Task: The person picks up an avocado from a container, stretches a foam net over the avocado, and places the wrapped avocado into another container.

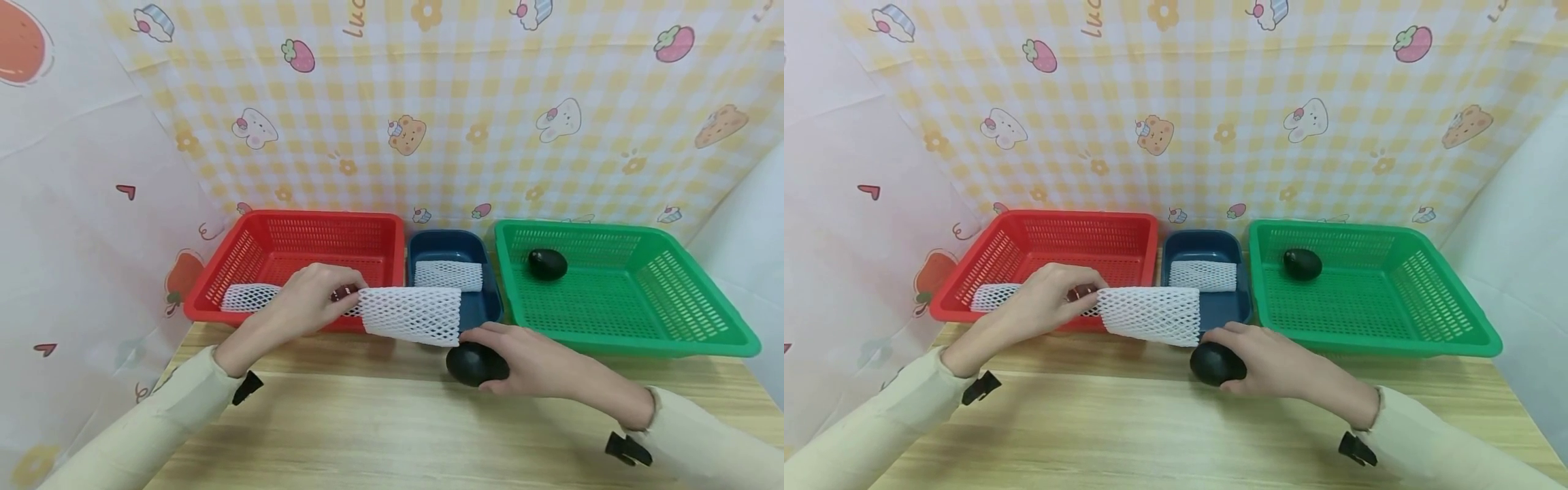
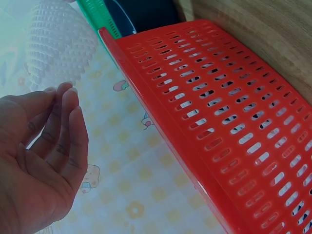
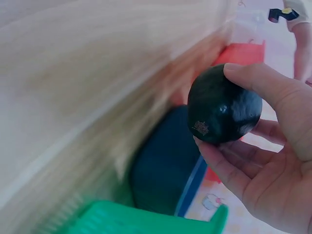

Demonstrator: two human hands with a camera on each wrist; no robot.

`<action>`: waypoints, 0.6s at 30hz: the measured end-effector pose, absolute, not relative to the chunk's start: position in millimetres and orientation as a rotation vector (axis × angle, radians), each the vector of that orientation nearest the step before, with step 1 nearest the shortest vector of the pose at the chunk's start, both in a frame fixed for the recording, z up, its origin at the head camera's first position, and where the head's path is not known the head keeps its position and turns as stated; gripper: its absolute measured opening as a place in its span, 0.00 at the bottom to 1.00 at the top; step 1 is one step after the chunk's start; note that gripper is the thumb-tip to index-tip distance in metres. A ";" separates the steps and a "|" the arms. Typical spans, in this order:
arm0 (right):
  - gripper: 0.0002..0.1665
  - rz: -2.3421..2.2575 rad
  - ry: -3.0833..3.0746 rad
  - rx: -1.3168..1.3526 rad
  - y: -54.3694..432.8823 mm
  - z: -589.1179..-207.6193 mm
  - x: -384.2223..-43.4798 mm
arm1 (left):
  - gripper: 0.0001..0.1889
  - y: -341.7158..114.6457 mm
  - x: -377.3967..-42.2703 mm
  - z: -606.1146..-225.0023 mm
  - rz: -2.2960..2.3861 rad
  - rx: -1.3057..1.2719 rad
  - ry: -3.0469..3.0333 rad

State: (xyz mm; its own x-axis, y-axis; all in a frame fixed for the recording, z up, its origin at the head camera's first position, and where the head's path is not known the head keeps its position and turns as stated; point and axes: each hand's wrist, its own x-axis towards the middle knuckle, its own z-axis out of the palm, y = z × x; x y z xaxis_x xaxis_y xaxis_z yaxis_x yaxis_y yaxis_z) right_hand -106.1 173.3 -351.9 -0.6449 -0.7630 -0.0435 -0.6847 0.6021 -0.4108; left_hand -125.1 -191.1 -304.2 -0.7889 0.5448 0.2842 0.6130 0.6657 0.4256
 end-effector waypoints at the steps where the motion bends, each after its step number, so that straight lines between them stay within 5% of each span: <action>1: 0.39 -0.539 2.618 -1.202 174.2 -348.9 -105.7 | 0.11 -191.2 -125.2 -304.1 -0.774 -0.957 -2.748; 18: 0.44 -0.565 2.774 -1.251 199.5 -314.1 -116.1 | 0.12 -192.2 -126.0 -305.9 -0.756 -0.919 -2.768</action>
State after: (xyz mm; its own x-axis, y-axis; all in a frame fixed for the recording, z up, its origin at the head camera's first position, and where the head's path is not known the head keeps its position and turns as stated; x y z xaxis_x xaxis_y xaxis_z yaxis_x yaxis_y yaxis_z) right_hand -116.1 199.5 -314.1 -0.6725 -0.7326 0.1055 -0.7154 0.6069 -0.3463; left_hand -126.0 -192.2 -305.9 -0.8065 0.5257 0.2707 0.5903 0.6895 0.4197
